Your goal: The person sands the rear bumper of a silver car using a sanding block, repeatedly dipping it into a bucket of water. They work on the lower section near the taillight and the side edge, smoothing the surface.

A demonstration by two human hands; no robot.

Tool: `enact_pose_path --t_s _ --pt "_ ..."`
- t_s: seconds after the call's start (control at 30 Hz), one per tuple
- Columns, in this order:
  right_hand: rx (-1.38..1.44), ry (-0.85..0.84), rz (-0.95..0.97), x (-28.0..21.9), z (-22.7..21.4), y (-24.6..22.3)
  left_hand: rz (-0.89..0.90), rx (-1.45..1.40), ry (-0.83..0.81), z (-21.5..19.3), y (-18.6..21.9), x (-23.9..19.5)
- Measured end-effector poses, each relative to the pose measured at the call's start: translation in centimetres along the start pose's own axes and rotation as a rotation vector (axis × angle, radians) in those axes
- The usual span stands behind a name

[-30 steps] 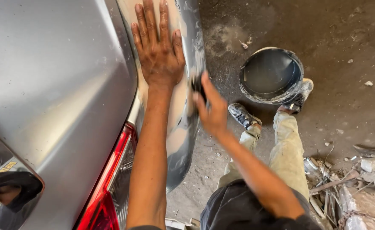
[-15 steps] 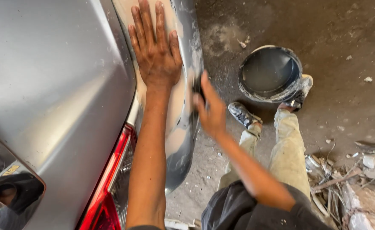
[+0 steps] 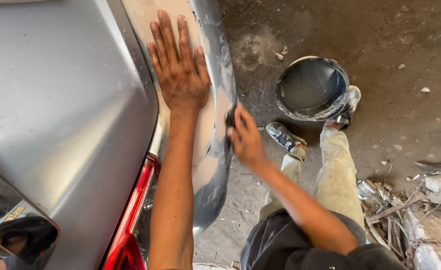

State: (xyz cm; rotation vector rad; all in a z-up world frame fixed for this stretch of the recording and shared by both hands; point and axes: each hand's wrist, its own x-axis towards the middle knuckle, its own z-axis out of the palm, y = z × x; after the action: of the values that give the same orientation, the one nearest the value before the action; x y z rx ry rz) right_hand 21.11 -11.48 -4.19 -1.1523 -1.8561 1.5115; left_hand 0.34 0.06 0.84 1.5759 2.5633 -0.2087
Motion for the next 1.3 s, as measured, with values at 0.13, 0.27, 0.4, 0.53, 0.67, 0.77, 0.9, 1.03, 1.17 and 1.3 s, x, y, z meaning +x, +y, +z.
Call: enact_pose_path --t_s 0.13,0.27,0.4,0.53,0.67,0.77,0.9,1.03,1.17,1.3 --pt "0.062 -0.065 0.178 2.4 -1.5 -0.1 0.022 -0.038 0.021 -0.1 -0.1 0.0" --pt "0.038 -0.058 0.054 -0.3 -0.9 0.2 0.014 -0.024 0.011 0.4 -0.3 -0.3" --pt "0.085 -0.098 0.207 3.3 -2.2 1.1 0.014 -0.004 -0.006 0.2 -0.2 0.0" --pt "0.065 -0.052 0.075 -1.1 -0.7 1.1 0.014 0.007 -0.007 0.5 -0.3 -0.1" --pt "0.094 -0.079 0.156 0.5 -1.3 1.8 0.005 -0.015 -0.002 0.1 0.0 -0.2" --pt "0.124 -0.100 0.214 -0.8 -1.2 0.2 0.017 -0.020 0.019 0.3 -0.2 0.1" --pt "0.034 -0.041 0.049 -0.2 -0.5 1.7 0.007 -0.013 0.015 0.0 0.0 0.2" --pt "0.058 -0.110 0.310 0.3 -1.0 -0.4 0.005 -0.058 -0.008 0.0 -0.4 0.2" --pt "0.079 -0.063 0.216 -0.2 -0.8 0.0 0.019 -0.049 -0.061 0.4 -0.5 -0.1" --pt "0.097 -0.040 0.289 1.9 -0.1 2.2 0.002 -0.020 -0.107 -0.1 -0.5 0.3"
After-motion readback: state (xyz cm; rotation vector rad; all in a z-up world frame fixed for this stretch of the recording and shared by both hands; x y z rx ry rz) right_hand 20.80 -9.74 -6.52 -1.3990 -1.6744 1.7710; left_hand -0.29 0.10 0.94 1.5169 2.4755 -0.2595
